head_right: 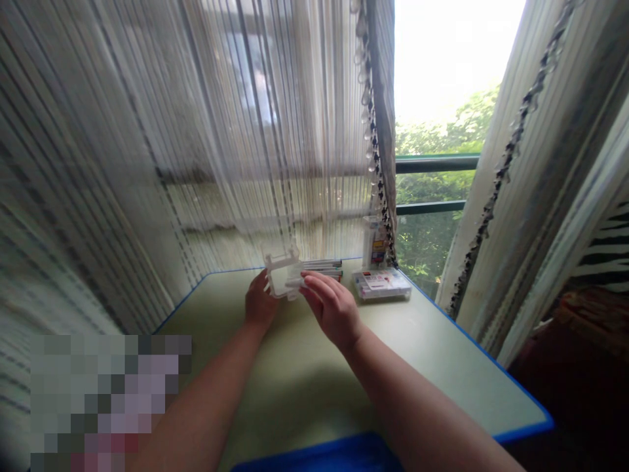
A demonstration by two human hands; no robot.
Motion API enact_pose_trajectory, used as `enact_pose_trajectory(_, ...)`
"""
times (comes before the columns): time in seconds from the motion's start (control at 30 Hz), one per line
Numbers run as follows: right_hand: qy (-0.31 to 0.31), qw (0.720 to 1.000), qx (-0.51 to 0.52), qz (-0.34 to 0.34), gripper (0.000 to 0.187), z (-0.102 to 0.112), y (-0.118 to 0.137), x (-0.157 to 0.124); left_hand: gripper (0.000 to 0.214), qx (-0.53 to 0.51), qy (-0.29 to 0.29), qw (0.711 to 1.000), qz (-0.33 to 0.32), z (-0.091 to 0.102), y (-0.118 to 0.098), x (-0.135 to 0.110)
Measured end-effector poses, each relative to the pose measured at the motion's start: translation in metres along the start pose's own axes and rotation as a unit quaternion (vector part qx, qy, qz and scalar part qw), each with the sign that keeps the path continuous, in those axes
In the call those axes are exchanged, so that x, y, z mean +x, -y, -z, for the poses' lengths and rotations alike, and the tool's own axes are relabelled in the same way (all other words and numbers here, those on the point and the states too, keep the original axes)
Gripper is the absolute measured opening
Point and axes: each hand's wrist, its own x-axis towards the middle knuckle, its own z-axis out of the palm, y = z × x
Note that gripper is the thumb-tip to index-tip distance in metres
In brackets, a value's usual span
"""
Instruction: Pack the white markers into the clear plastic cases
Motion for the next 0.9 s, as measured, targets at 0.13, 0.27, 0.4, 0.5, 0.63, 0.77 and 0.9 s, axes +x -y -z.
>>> enact_pose_trajectory(0.13,0.021,0.999,-0.026,0.002,0.034,-0.001,-0.005,-0.002,0.058,0.026,0.003,0.999,-0.02,-0.002,-0.001,0.0)
enact_pose_trajectory(0.27,0.07,0.996,-0.057,0.006,0.028,-0.001,-0.01,-0.004,0.057,0.048,0.014,0.999,-0.022,-0.002,-0.002,0.0)
enact_pose_trajectory(0.4,0.134,0.989,-0.058,-0.025,0.028,0.001,-0.01,-0.004,0.055,0.058,0.007,0.998,-0.035,-0.001,-0.007,0.001)
enact_pose_trajectory(0.5,0.154,0.986,-0.045,-0.035,0.029,0.001,-0.008,-0.002,0.053,0.056,0.007,0.998,-0.037,-0.001,-0.012,0.001)
enact_pose_trajectory(0.63,0.148,0.988,-0.017,-0.051,0.029,-0.001,-0.008,-0.001,0.054,0.048,0.018,0.998,-0.022,-0.001,-0.014,-0.001)
enact_pose_trajectory(0.77,0.154,0.987,-0.014,-0.052,0.026,-0.004,-0.011,-0.003,0.055,0.047,0.023,0.999,-0.016,0.0,-0.015,-0.002)
enact_pose_trajectory(0.9,0.183,0.982,0.001,-0.046,0.024,-0.006,-0.013,-0.007,0.052,0.05,0.027,0.998,-0.016,0.001,-0.019,-0.002)
